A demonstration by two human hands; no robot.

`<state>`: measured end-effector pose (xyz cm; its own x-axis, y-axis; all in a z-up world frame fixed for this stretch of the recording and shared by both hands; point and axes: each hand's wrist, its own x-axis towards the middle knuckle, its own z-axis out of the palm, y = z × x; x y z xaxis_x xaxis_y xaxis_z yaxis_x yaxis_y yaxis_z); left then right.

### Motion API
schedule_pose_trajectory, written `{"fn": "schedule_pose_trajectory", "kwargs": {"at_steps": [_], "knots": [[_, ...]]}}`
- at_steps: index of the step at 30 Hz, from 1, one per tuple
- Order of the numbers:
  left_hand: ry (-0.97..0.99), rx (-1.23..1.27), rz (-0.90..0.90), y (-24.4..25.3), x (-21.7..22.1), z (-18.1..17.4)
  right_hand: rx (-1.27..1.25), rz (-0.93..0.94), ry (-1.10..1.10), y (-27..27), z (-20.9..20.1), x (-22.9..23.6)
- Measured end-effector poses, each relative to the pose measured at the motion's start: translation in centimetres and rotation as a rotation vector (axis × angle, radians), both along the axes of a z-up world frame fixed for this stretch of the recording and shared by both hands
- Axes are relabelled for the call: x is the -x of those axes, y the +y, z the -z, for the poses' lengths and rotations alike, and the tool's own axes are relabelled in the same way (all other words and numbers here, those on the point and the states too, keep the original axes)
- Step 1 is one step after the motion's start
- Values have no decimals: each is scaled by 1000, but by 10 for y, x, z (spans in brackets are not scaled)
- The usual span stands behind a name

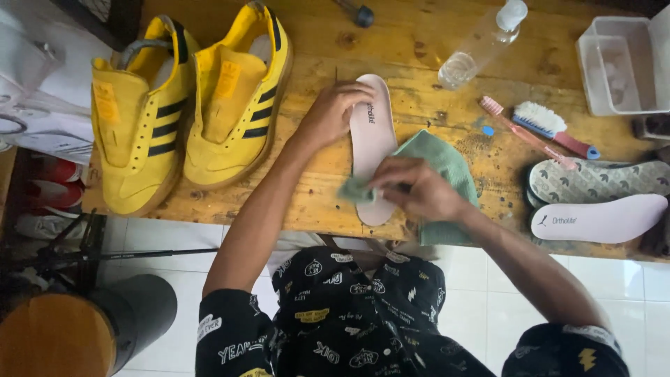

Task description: The person cleans a white shoe insole using a green cloth on a wooden workbench. They wipe the surface of the insole thoroughly while holding it in place with their left hand. A pair of yellow sneakers and other cleaning supplies are visible on the table.

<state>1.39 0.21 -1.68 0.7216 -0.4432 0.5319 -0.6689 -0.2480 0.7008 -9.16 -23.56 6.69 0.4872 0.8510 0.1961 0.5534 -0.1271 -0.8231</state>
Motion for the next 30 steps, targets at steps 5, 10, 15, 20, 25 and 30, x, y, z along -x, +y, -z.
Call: {"fn": "schedule_pose_trajectory", "kwargs": {"at_steps": [5, 10, 15, 20, 25, 30], "knots": [[35, -8, -12, 0, 10, -7, -99, 408, 336, -16, 17, -25], [38, -13, 3, 2, 14, -20, -150, 485, 330, -14, 21, -43], [68, 11, -7, 1, 16, -18, -127, 561, 57, -9, 24, -61], [71, 38, -5, 0, 20, -31, -52, 372, -560, 2, 43, -74], [75, 51, 17, 1, 16, -18, -42, 313, -559, -1, 57, -85], [14, 15, 41, 2, 11, -15, -55, 208, -557, -12, 56, -51]]}}
